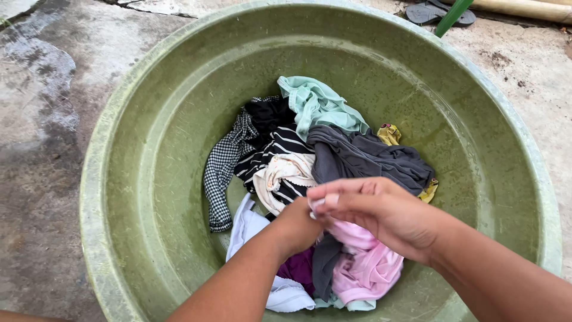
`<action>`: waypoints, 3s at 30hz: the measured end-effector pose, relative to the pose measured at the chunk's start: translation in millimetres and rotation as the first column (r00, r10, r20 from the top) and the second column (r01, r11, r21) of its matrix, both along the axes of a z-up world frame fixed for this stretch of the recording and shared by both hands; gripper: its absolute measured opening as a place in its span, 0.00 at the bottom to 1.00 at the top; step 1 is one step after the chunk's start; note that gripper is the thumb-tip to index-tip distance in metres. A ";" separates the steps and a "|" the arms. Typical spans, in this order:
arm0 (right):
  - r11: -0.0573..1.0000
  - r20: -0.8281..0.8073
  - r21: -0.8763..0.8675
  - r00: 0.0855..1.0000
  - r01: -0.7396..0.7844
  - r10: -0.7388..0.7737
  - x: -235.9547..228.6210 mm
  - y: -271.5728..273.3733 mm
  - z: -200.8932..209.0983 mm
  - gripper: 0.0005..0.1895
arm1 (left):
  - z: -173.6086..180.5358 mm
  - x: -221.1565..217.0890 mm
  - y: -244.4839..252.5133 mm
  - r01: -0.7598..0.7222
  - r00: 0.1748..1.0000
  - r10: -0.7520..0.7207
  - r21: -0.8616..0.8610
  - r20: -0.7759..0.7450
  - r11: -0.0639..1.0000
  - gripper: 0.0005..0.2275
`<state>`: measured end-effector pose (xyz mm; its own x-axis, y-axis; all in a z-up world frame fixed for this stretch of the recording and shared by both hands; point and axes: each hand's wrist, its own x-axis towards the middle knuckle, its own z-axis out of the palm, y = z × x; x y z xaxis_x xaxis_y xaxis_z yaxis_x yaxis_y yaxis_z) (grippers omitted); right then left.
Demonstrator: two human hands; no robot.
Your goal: Hanging various items of wet clothing on a drying rack outdoors.
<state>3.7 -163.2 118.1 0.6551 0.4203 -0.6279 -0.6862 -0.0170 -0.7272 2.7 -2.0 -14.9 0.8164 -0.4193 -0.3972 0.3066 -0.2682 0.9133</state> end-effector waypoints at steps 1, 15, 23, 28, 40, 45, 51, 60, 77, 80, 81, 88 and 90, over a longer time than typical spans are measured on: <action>0.997 0.044 0.051 0.997 0.063 -0.065 1.2 6.8 11.3 0.20 | -14.9 2.9 -2.2 -0.087 0.995 0.088 0.013 -0.039 0.996 0.12; 0.815 0.220 -0.577 0.952 -0.048 0.213 9.2 -2.5 -39.0 0.12 | 64.5 48.0 59.4 -0.559 0.829 0.534 -0.283 -0.165 0.780 0.11; 0.721 0.473 -0.672 0.848 0.172 0.239 0.9 23.4 34.7 0.11 | 129.8 42.8 107.9 -0.670 0.723 0.581 0.175 0.373 0.722 0.08; 0.800 0.428 -0.558 0.902 0.219 0.052 -13.0 29.9 82.7 0.12 | 151.0 36.6 126.4 -0.730 0.567 0.451 0.166 0.689 0.663 0.08; 0.748 0.610 -0.555 0.790 0.365 0.066 -15.1 61.6 284.5 0.14 | 362.1 10.6 135.2 -0.804 0.593 0.785 0.181 0.180 0.566 0.12; 0.810 0.506 -0.462 0.857 0.360 -0.092 -10.0 63.9 352.4 0.16 | 427.5 -1.2 150.1 -0.794 0.603 0.797 -0.072 0.038 0.604 0.11; 0.837 0.405 -0.439 0.904 0.326 -0.140 -20.9 121.8 461.7 0.13 | 525.8 -24.6 170.8 -0.771 0.637 0.771 0.031 0.014 0.636 0.12; 0.965 0.393 -0.248 0.919 0.083 0.022 -21.3 207.7 563.2 0.14 | 613.8 -46.6 188.9 -0.524 0.826 0.513 -0.020 0.235 0.852 0.26; 0.977 0.692 -0.099 0.719 0.189 -0.069 26.1 271.2 664.1 0.14 | 766.4 -45.8 254.8 -0.751 0.507 0.699 -0.139 0.504 0.646 0.13; 0.995 0.712 0.009 0.698 0.103 -0.079 40.5 276.9 678.9 0.19 | 781.3 -33.1 255.5 -0.816 0.410 0.751 -0.160 0.517 0.556 0.14; 0.998 0.720 0.029 0.691 0.061 -0.063 41.5 281.7 688.7 0.18 | 786.5 -29.4 256.7 -0.826 0.387 0.766 -0.176 0.514 0.536 0.14; 0.999 0.831 -0.026 0.556 0.022 0.009 57.2 306.0 727.8 0.26 | 816.1 2.4 272.5 -0.813 0.302 0.799 -0.298 0.519 0.501 0.16; 0.995 0.837 -0.036 0.546 0.095 -0.022 57.3 314.2 736.6 0.26 | 833.9 3.6 274.7 -0.798 0.344 0.826 -0.325 0.447 0.507 0.16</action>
<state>60.9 151.1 854.7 0.9202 0.3415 0.1911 0.2290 -0.0741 -0.9706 6.3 272.7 819.0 0.8117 0.5589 0.1695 -0.1325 -0.1064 0.9855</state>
